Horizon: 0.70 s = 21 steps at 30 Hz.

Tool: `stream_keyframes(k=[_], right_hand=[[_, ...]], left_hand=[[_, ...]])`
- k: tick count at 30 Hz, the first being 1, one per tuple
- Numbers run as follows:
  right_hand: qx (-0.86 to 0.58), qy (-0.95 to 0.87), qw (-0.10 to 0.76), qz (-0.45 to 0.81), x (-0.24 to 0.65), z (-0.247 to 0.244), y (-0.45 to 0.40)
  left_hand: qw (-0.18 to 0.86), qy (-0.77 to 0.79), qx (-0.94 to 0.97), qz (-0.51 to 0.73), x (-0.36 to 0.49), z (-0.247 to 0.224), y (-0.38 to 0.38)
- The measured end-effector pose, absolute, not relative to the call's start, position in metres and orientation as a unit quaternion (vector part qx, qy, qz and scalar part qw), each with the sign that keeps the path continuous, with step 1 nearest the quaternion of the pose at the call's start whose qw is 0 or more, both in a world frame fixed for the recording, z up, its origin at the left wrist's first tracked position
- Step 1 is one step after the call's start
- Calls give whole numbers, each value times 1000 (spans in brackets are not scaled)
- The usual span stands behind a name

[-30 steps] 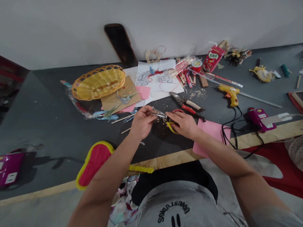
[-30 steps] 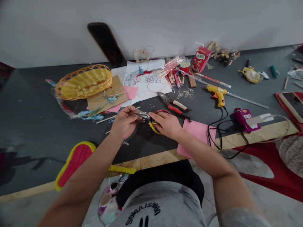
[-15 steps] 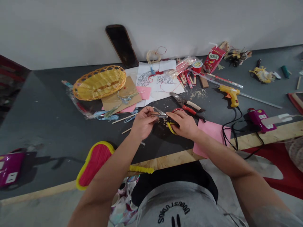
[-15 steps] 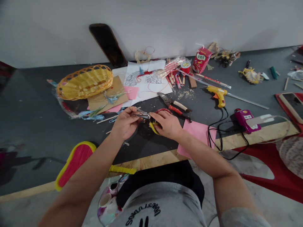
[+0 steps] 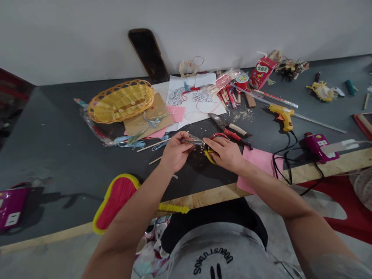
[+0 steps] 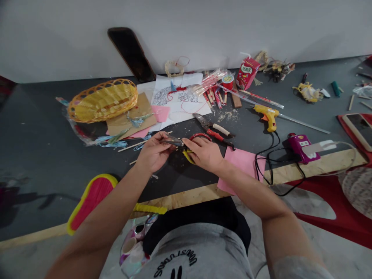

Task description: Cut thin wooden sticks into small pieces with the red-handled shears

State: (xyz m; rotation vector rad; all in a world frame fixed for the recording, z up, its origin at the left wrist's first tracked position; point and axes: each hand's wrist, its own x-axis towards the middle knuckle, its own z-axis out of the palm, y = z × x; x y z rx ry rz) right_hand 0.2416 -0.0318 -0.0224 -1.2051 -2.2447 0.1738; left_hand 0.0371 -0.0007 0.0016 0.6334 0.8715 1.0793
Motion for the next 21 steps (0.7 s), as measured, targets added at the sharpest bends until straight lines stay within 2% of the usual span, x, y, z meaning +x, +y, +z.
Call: stream_keyframes(k=[4,10,21], right_hand=[[-468,-830,289,89,243,-23,-31],[-464,-806,340,138,245,-16,-27],[-426,-830,314,176,242,-20,-29]], left_hand=[[722,392,290,492,37,4,-2],[720,394,287,494,36,6,-1],[708,397,322,488,36,2,-1]])
